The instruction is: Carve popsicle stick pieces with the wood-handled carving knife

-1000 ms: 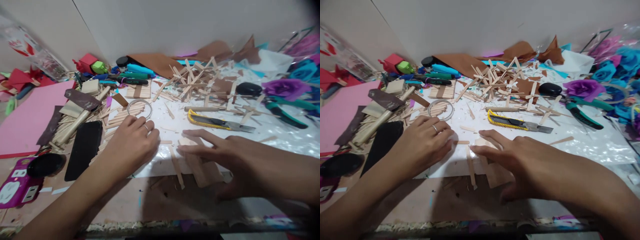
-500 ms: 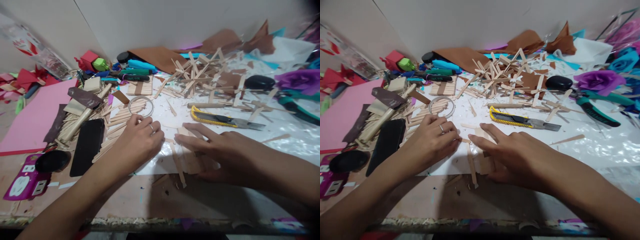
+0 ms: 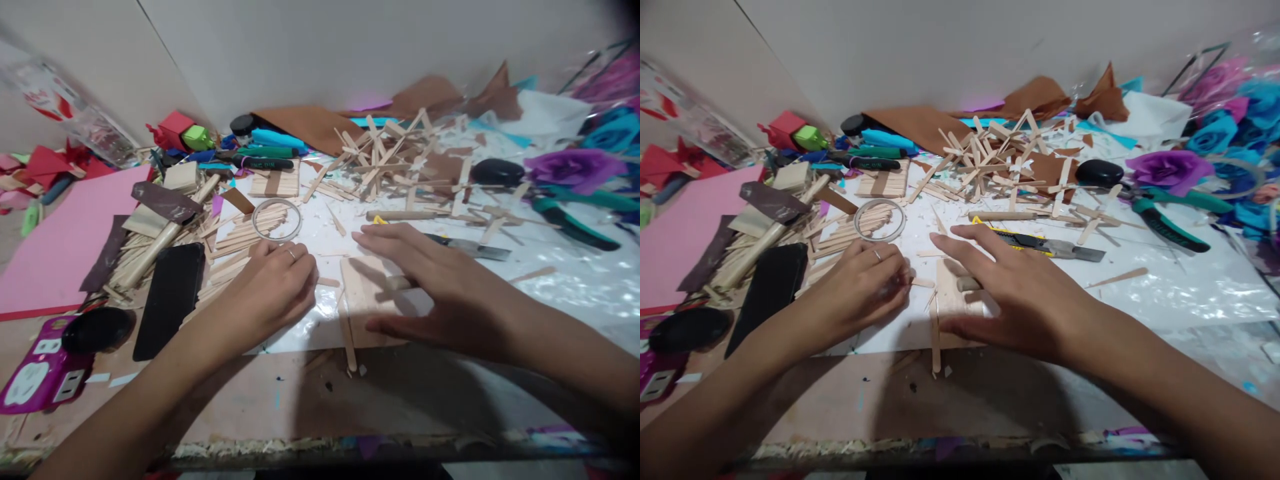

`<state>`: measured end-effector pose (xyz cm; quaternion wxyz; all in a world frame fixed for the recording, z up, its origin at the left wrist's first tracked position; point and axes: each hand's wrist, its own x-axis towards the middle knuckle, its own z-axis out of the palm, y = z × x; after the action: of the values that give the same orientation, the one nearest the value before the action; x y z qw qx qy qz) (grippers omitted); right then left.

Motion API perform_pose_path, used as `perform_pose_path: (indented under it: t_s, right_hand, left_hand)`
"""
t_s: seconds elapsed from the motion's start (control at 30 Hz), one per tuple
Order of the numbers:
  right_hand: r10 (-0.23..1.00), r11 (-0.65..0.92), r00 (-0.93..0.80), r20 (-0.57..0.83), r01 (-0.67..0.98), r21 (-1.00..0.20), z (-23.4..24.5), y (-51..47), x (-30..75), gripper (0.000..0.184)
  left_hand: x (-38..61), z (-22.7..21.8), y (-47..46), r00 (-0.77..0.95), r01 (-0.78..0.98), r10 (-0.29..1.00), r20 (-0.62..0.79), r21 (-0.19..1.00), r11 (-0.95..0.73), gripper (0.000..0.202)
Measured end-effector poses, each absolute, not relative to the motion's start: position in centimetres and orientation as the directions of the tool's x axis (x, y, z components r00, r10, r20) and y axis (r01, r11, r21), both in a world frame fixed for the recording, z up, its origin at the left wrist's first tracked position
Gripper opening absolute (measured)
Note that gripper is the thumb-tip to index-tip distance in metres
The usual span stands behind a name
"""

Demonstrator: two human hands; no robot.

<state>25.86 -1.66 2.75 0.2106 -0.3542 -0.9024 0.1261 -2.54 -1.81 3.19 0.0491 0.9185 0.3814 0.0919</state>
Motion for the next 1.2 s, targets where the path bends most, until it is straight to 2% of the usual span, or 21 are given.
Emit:
perform_pose_path:
  t_s: [0.13,0.3,0.5,0.7,0.8,0.87,0.97,1.07,1.13,1.2]
  right_hand:
    - [0.674,0.737,-0.604,0.424,0.520,-0.432,3.2,-0.9,25.8,0.055]
    - [0.642,0.766,-0.535,0.549,0.480,-0.429,3.3,-0.8,25.5,0.032]
    - [0.615,0.788,-0.555,0.560,0.428,-0.442,3.8,-1.4,25.3,0.028]
    - [0.588,0.808,-0.586,0.557,0.394,-0.438,3.7,-1.2,25.5,0.028]
    - [0.570,0.821,-0.592,0.570,0.376,-0.429,3.6,-1.0,25.6,0.027]
    - [0.549,0.835,-0.594,0.588,0.356,-0.420,3.5,-0.9,25.7,0.027]
    - [0.530,0.847,-0.595,0.604,0.330,-0.417,3.3,-0.7,25.8,0.028]
    - [0.504,0.862,-0.619,0.602,0.310,-0.402,3.2,-0.4,25.8,0.025]
    - [0.496,0.864,-0.653,0.572,0.306,-0.399,3.2,-0.2,25.7,0.011]
    - [0.499,0.859,-0.682,0.534,0.307,-0.410,3.2,-0.1,25.7,0.014]
  left_hand:
    - [-2.5,3.2,-1.8,0.686,0.685,0.716,0.128,0.219,-0.695,0.008]
    - [-2.3,3.4,-1.8,0.637,0.724,0.760,0.130,0.237,-0.648,0.011]
    - [-2.4,3.1,-1.6,0.637,0.723,0.764,0.104,0.264,-0.639,0.022]
    - [-3.0,2.9,-1.4,0.635,0.722,0.773,-0.001,0.357,-0.593,0.010]
    - [-3.3,2.7,-1.2,0.664,0.700,0.748,0.002,0.350,-0.623,0.014]
    - [-3.4,2.5,-1.1,0.669,0.691,0.741,0.059,0.316,-0.650,0.015]
    - [-3.0,2.4,-1.1,0.631,0.682,0.742,0.227,0.293,-0.670,0.010]
    - [-2.2,2.9,-1.5,0.587,0.630,0.718,0.373,0.346,-0.695,0.009]
    - [-1.5,3.3,-2.0,0.571,0.588,0.703,0.423,0.387,-0.711,0.011]
    - [-0.8,3.6,-2.8,0.520,0.538,0.712,0.472,0.466,-0.702,0.012]
